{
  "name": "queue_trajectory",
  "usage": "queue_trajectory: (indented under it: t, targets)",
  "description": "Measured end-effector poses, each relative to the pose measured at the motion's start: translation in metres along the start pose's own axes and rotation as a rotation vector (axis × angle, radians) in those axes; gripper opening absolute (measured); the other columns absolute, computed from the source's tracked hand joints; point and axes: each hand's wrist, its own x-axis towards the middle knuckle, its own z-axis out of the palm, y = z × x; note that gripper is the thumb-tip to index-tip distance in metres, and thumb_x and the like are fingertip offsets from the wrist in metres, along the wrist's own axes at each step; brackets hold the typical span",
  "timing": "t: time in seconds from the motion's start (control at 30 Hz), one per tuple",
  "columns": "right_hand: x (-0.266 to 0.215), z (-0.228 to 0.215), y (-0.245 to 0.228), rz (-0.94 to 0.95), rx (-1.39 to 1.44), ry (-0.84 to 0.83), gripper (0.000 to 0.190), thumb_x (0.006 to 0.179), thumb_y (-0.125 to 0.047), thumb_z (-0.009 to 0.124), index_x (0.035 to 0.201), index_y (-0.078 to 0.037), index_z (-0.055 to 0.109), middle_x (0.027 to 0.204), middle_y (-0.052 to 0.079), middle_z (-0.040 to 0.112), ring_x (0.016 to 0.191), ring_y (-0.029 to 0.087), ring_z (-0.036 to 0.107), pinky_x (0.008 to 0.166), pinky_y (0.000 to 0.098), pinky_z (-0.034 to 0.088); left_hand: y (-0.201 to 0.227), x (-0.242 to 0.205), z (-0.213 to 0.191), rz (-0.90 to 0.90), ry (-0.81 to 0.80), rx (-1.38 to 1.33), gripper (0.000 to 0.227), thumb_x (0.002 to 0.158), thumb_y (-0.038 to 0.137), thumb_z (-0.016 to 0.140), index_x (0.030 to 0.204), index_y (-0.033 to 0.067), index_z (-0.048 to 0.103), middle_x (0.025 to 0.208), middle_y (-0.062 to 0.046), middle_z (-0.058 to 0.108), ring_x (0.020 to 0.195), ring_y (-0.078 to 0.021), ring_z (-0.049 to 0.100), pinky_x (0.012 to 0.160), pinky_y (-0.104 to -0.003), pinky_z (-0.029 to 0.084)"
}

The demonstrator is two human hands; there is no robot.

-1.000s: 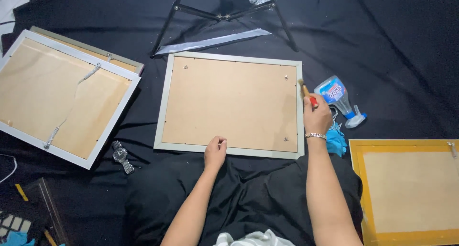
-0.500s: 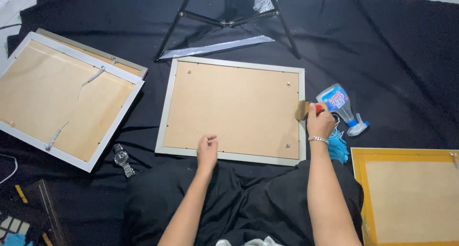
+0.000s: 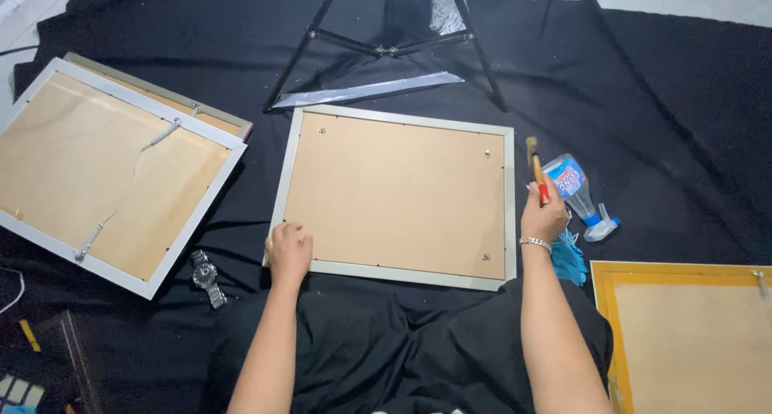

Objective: Disassembling a photo frame by cleaning the back, prying up metal tabs with a utility knife, and removing the backing board and paper.

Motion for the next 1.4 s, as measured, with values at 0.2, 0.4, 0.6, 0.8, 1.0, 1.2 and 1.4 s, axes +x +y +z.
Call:
queue_trajectory:
  t: [0.2, 0.4, 0.6, 0.8, 1.0, 1.2, 1.4]
  targets:
    - [-0.002, 0.022, 0.015, 0.061, -0.102, -0.222, 0.027, 0.091, -0.044, 0.079, 0.118, -0.042, 0.076, 0.107, 0.004, 0.077, 0.103, 0.03, 0.071, 0.092, 0.042, 0.055, -0.034, 0.025, 0.028, -0.262, 0.019, -0.113, 0.04, 0.093, 0.043, 0.057, 0.129, 0.0258, 0.063, 0.146, -0.001, 0.048, 0.139, -0.0344, 0.043, 0.12, -0.045, 0.027]
    - [0.01, 0.029, 0.019, -0.022, -0.07, -0.146, 0.032, 0.095, -0.039, 0.078, 0.126, -0.036, 0.074, 0.117, -0.001, 0.074, 0.105, 0.026, 0.069, 0.094, 0.0391, 0.054, -0.023, 0.032, 0.022, -0.351, 0.031, -0.159, 0.044, 0.093, 0.041, 0.056, 0.134, 0.0235, 0.057, 0.151, -0.002, 0.038, 0.136, -0.0334, 0.037, 0.114, -0.047, 0.031]
    - [0.022, 0.033, 0.014, -0.222, -0.081, -0.117, 0.033, 0.091, -0.018, 0.083, 0.123, -0.016, 0.078, 0.109, 0.015, 0.077, 0.099, 0.036, 0.071, 0.091, 0.0452, 0.055, -0.015, 0.038, 0.022, -0.387, 0.035, -0.1, 0.054, 0.092, 0.046, 0.057, 0.139, 0.0212, 0.052, 0.159, -0.003, 0.029, 0.142, -0.0363, 0.032, 0.116, -0.051, 0.027]
    - [0.036, 0.048, 0.009, -0.097, -0.225, -0.421, 0.03, 0.091, -0.052, 0.076, 0.121, -0.048, 0.073, 0.108, -0.006, 0.075, 0.106, 0.023, 0.07, 0.095, 0.038, 0.055, -0.017, 0.045, 0.025, -0.44, -0.034, -0.104, 0.06, 0.091, 0.049, 0.053, 0.146, 0.0254, 0.048, 0.165, -0.002, 0.022, 0.149, -0.0344, 0.025, 0.119, -0.051, 0.022]
    - [0.056, 0.065, -0.014, -0.212, -0.168, -0.382, 0.03, 0.099, -0.034, 0.074, 0.128, -0.039, 0.071, 0.12, -0.002, 0.074, 0.111, 0.029, 0.068, 0.102, 0.043, 0.051, -0.026, 0.053, 0.031, -0.473, -0.03, -0.104, 0.058, 0.091, 0.051, 0.054, 0.144, 0.0301, 0.05, 0.163, 0.001, 0.024, 0.15, -0.0321, 0.024, 0.119, -0.05, 0.021]
    - [0.063, 0.104, -0.005, -0.435, -0.669, -0.216, 0.031, 0.09, -0.056, 0.073, 0.121, -0.05, 0.069, 0.11, -0.019, 0.071, 0.101, 0.01, 0.065, 0.092, 0.0311, 0.05, -0.026, 0.056, 0.03, -0.478, -0.015, -0.128, 0.055, 0.089, 0.054, 0.055, 0.139, 0.0318, 0.054, 0.161, 0.003, 0.028, 0.146, -0.0317, 0.03, 0.117, -0.049, 0.024]
    - [0.051, 0.116, -0.021, -0.455, -0.508, -0.435, 0.028, 0.091, -0.067, 0.066, 0.115, -0.052, 0.07, 0.11, -0.025, 0.072, 0.103, 0.008, 0.07, 0.091, 0.0303, 0.051, -0.027, 0.058, 0.03, -0.506, -0.014, -0.149, 0.053, 0.09, 0.055, 0.055, 0.137, 0.0334, 0.056, 0.159, 0.006, 0.03, 0.145, -0.0306, 0.033, 0.117, -0.049, 0.024]
